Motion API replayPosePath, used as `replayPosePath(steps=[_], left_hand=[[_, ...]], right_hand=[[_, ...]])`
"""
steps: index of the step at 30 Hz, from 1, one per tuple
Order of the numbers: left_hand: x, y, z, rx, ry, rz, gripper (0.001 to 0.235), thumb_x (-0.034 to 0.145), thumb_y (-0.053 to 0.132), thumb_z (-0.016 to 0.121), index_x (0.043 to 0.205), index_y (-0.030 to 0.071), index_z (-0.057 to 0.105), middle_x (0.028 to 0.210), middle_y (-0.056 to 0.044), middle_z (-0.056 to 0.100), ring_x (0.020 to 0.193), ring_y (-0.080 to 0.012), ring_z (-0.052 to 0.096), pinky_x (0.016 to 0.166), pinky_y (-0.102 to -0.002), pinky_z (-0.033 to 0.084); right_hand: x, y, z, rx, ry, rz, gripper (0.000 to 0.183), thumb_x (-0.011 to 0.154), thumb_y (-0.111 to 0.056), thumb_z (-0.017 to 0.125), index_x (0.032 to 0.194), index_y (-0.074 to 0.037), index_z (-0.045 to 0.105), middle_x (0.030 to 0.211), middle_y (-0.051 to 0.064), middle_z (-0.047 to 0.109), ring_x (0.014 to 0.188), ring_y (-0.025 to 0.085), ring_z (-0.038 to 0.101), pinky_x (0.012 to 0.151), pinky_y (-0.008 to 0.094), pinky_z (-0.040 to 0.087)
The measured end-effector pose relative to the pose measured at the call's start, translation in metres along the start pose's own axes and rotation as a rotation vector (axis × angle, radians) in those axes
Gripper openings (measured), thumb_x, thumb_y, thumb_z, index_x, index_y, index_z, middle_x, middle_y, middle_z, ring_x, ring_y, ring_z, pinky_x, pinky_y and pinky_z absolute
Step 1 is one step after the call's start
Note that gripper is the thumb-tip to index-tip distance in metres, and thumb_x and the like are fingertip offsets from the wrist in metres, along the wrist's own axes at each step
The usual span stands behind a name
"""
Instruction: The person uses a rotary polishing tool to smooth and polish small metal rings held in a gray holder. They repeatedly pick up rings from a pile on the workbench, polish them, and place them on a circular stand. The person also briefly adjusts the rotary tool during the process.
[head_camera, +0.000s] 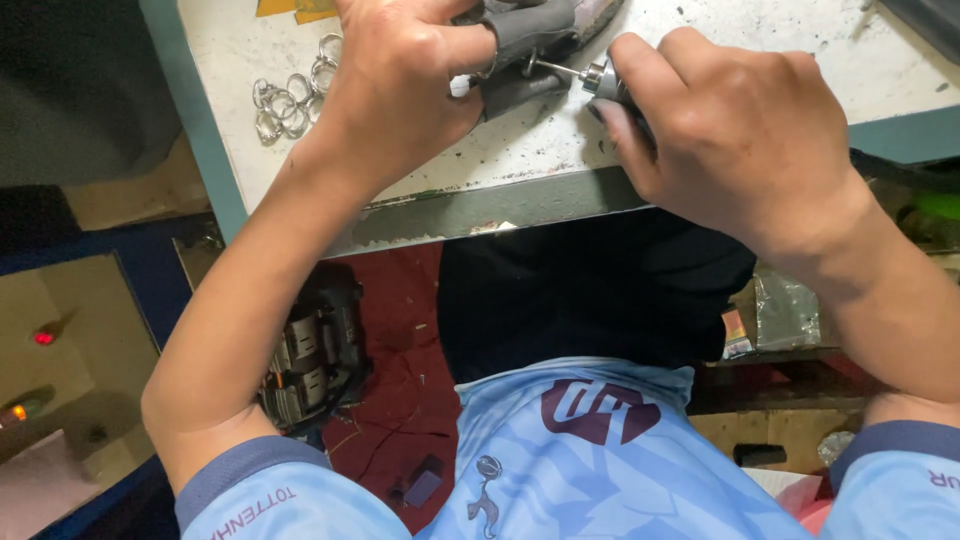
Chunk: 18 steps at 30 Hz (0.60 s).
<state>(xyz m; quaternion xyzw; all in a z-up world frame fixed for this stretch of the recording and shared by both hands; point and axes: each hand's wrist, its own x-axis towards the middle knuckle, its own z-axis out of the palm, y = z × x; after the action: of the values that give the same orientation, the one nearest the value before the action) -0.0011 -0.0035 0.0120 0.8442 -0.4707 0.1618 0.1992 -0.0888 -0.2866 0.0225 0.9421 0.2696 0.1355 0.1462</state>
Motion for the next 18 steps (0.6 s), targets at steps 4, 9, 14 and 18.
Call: replayPosePath(steps=[4, 9, 14, 18], left_hand=[[0.001, -0.001, -0.002, -0.019, -0.004, 0.002, 0.023, 0.059, -0.013, 0.071, 0.070, 0.003, 0.059, 0.091, -0.004, 0.070, 0.073, -0.0239, 0.054, 0.055, -0.037, 0.028], [-0.005, -0.007, 0.004, -0.030, -0.054, -0.035, 0.024, 0.061, -0.012, 0.075, 0.070, 0.004, 0.060, 0.075, -0.004, 0.057, 0.068, -0.0226, 0.048, 0.053, -0.036, 0.026], [-0.003, -0.006, 0.002, -0.028, -0.048, -0.023, 0.025, 0.066, -0.012, 0.078, 0.071, 0.005, 0.060, 0.078, -0.004, 0.061, 0.070, -0.0230, 0.050, 0.055, -0.036, 0.027], [-0.009, -0.009, 0.006, -0.052, -0.090, -0.059, 0.027, 0.063, -0.013, 0.073, 0.068, 0.006, 0.054, 0.065, -0.002, 0.047, 0.063, -0.0202, 0.041, 0.053, -0.035, 0.025]], right_hand=[[-0.001, 0.000, -0.001, -0.001, -0.002, -0.006, 0.027, 0.119, -0.052, 0.070, 0.127, -0.027, 0.066, 0.088, -0.009, 0.058, 0.063, 0.015, 0.060, 0.046, 0.029, 0.047], [0.002, -0.001, -0.001, -0.009, -0.007, 0.001, 0.028, 0.119, -0.054, 0.070, 0.128, -0.027, 0.067, 0.088, -0.011, 0.059, 0.063, 0.014, 0.062, 0.047, 0.029, 0.047], [0.001, 0.000, -0.001, -0.006, -0.012, 0.007, 0.028, 0.119, -0.055, 0.069, 0.127, -0.028, 0.066, 0.088, -0.011, 0.059, 0.063, 0.014, 0.062, 0.047, 0.029, 0.047], [0.001, -0.001, 0.000, -0.003, -0.022, 0.007, 0.027, 0.119, -0.054, 0.069, 0.129, -0.028, 0.068, 0.089, -0.010, 0.060, 0.065, 0.016, 0.063, 0.048, 0.030, 0.048]])
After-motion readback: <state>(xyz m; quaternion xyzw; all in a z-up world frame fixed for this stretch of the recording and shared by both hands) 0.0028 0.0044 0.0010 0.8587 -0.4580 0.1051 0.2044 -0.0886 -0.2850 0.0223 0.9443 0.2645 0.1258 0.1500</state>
